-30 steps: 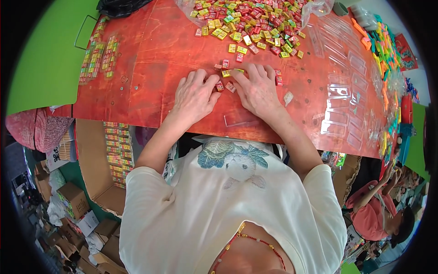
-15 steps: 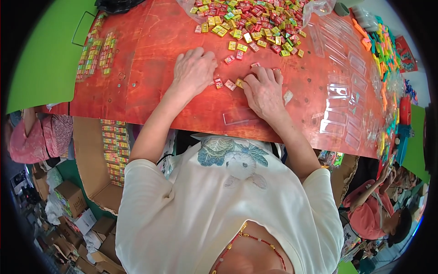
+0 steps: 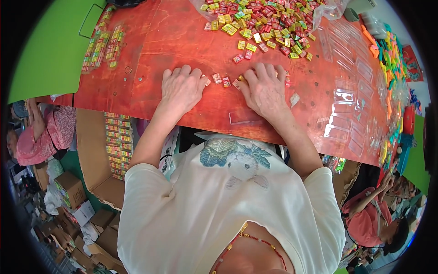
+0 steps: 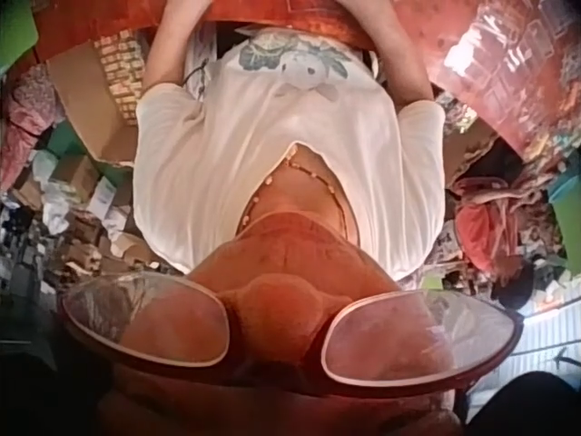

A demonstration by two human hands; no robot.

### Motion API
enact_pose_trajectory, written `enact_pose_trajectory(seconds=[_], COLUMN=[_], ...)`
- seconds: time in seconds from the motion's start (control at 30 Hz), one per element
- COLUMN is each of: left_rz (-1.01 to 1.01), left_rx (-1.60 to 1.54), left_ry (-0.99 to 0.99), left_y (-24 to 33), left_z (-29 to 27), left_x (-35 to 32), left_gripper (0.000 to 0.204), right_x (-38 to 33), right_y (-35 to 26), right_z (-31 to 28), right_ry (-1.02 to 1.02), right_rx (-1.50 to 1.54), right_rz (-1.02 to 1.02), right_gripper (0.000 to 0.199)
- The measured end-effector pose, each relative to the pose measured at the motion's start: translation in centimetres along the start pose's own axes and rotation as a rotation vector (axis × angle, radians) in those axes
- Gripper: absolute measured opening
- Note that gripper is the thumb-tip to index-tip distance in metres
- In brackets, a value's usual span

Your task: Organizing small colorful stickers into groups and sliding them into plastic packaging sleeves.

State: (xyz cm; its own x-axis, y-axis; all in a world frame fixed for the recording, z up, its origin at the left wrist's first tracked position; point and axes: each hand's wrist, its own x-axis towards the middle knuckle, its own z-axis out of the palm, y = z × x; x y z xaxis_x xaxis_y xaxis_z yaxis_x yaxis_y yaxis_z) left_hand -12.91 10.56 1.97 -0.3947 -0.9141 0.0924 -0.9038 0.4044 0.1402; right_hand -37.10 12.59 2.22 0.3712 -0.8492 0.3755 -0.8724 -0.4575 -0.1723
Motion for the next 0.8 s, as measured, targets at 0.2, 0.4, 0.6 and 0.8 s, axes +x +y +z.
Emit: enact_pose_trajectory(seconds=[0.2, 0.4, 0.6, 0.8], left_rz=[-0.048, 0.094, 0.050, 0.019], left_rx=[-0.029, -0.068, -0.100, -0.142], left_ry=[0.044, 0.160, 0.111, 0.117], left_y=[0.7, 1.1, 0.8, 1.1], left_z=[-1.0, 0.3, 0.7, 0.8], left_x=[-0.4, -1.0, -2.1, -2.5], left_gripper=[0.032, 0.026, 0.032, 0.032], right_x=[0.7, 0.6, 1.3, 5.6], right_y=[-1.0, -0.9, 1.2, 6.0], right_z=[1.0, 1.1, 0.7, 3.1], right_ry=[-0.074, -0.106, 0.017, 0.019], right_rx=[0.106, 0.122, 0.064, -0.260], right_rz=[-0.098, -0.100, -0.005, 0.066], right_gripper=[0.038, 0.036, 0.025, 0.015])
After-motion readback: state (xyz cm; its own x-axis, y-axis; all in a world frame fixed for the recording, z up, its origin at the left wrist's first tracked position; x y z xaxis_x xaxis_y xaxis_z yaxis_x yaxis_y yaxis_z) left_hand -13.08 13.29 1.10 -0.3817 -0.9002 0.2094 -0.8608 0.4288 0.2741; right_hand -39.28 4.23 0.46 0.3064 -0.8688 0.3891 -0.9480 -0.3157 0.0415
